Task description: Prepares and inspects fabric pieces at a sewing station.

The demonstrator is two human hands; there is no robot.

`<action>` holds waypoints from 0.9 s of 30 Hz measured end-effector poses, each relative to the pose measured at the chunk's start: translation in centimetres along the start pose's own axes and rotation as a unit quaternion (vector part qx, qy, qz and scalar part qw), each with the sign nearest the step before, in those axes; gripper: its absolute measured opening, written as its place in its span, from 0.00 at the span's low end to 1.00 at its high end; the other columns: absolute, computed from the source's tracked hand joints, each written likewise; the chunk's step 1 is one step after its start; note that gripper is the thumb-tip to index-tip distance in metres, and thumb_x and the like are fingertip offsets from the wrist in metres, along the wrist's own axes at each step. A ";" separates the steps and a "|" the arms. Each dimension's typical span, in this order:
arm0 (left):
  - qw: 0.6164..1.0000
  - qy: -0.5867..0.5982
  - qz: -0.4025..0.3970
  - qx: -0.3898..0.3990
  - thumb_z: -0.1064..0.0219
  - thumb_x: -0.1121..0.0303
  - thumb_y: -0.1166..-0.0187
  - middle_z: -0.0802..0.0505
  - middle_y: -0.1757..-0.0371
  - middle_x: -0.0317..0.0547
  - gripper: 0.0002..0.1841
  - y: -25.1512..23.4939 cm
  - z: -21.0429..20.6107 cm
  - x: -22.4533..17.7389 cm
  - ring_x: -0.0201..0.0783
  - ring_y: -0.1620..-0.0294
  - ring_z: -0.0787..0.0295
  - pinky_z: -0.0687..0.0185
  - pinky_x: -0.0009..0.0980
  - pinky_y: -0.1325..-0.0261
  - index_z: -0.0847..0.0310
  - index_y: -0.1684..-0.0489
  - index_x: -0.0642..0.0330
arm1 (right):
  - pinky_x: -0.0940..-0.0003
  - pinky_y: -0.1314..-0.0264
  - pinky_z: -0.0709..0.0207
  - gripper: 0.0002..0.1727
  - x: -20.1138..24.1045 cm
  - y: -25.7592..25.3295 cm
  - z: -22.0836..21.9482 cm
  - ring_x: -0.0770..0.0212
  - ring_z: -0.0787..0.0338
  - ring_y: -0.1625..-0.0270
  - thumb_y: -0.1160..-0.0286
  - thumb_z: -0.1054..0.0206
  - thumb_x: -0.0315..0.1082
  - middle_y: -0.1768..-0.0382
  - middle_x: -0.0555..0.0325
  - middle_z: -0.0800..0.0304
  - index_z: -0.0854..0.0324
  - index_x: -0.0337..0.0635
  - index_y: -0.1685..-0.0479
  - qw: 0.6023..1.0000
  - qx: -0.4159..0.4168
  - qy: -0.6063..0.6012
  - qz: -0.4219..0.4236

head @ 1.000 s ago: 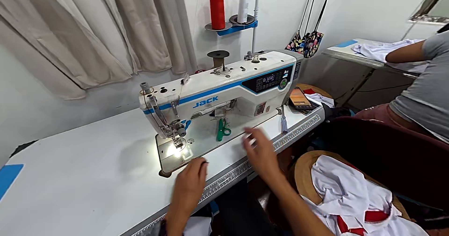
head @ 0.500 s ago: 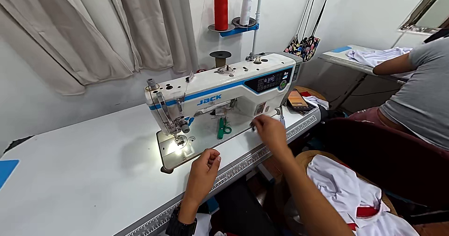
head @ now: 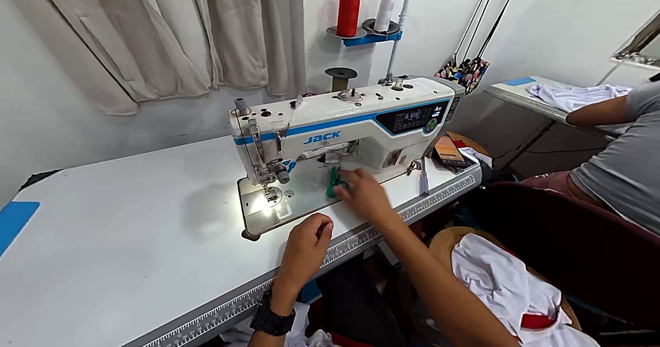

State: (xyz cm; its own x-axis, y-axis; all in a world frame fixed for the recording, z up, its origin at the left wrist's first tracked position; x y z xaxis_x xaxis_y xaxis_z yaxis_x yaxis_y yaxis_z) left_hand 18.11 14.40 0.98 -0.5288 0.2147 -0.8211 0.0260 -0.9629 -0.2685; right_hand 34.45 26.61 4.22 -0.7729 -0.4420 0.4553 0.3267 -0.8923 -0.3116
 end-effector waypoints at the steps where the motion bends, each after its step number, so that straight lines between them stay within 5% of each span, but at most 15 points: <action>1: 1.000 -0.003 -0.007 -0.003 0.40 0.61 0.14 0.11 0.70 0.33 0.12 0.1 0.0 0.0 0.25 0.72 0.17 0.19 0.23 0.65 0.10 0.57 0.54 | 0.38 0.47 0.16 0.29 1.2 -0.2 -1.7 0.40 0.13 0.39 0.24 0.31 0.60 0.39 0.45 0.13 0.13 0.52 0.32 1.000 0.004 0.009 0.021; 3: 1.000 0.001 -0.017 -0.009 0.40 0.61 0.14 0.10 0.68 0.33 0.13 0.4 0.2 0.1 0.25 0.70 0.16 0.17 0.23 0.64 0.10 0.56 0.54 | 0.44 0.48 0.18 0.29 2.4 -0.4 -3.8 0.42 0.17 0.38 0.27 0.31 0.64 0.37 0.48 0.16 0.11 0.54 0.37 0.998 -0.010 0.053 0.041; 8: 0.997 0.055 -0.020 -0.049 0.41 0.61 0.14 0.08 0.66 0.33 0.13 2.5 2.6 0.7 0.24 0.69 0.14 0.16 0.19 0.64 0.10 0.56 0.56 | 0.35 0.52 0.19 0.08 -0.1 0.7 -2.1 0.35 0.13 0.44 0.25 0.30 0.35 0.47 0.42 0.11 0.10 0.40 0.58 0.992 -0.114 0.061 -0.012; 12: 0.991 0.078 0.010 -0.108 0.42 0.64 0.14 0.07 0.66 0.34 0.12 4.4 5.7 1.8 0.28 0.69 0.12 0.15 0.22 0.66 0.11 0.57 0.56 | 0.26 0.52 0.23 0.14 -5.2 1.7 0.9 0.28 0.13 0.47 0.22 0.31 0.39 0.49 0.33 0.12 0.13 0.34 0.60 0.980 -0.156 0.087 -0.089; 18: 0.973 0.016 0.100 -0.207 0.39 0.64 0.14 0.08 0.67 0.34 0.09 5.3 9.7 3.4 0.29 0.69 0.11 0.14 0.27 0.65 0.12 0.57 0.54 | 0.19 0.22 0.46 0.13 -5.6 1.9 1.3 0.27 0.24 0.26 0.22 0.30 0.39 0.34 0.35 0.18 0.12 0.35 0.56 0.967 -0.212 0.138 -0.040; 23: 0.968 -0.058 0.123 -0.210 0.35 0.64 0.16 0.12 0.58 0.38 0.08 5.2 9.9 3.3 0.30 0.65 0.15 0.16 0.29 0.61 0.12 0.55 0.56 | 0.37 0.36 0.20 0.12 0.1 1.2 -2.0 0.36 0.14 0.37 0.22 0.29 0.36 0.42 0.39 0.12 0.12 0.37 0.51 0.989 -0.086 0.029 0.115; 27: 0.971 -0.091 0.116 -0.188 0.36 0.61 0.17 0.12 0.57 0.35 0.09 5.2 9.5 3.3 0.29 0.65 0.15 0.17 0.29 0.63 0.11 0.55 0.53 | 0.40 0.26 0.24 0.17 5.0 -2.4 -6.3 0.45 0.17 0.29 0.21 0.29 0.37 0.36 0.47 0.12 0.12 0.45 0.37 0.963 0.065 -0.143 0.219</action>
State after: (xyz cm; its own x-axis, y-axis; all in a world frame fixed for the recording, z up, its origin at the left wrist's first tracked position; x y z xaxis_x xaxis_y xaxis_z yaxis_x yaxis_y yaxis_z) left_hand 8.47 8.50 1.67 -0.6126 -0.0660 -0.7876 0.4512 -0.8473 -0.2800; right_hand 26.36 27.12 2.04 -0.3700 -0.7697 0.5203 0.6675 -0.6097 -0.4273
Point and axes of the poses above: each hand's wrist, its own y-axis away from the middle knuckle, its own z-axis out of the back of the hand, x = y × z, the point moved 4 cm from there along -y, towards the middle knuckle
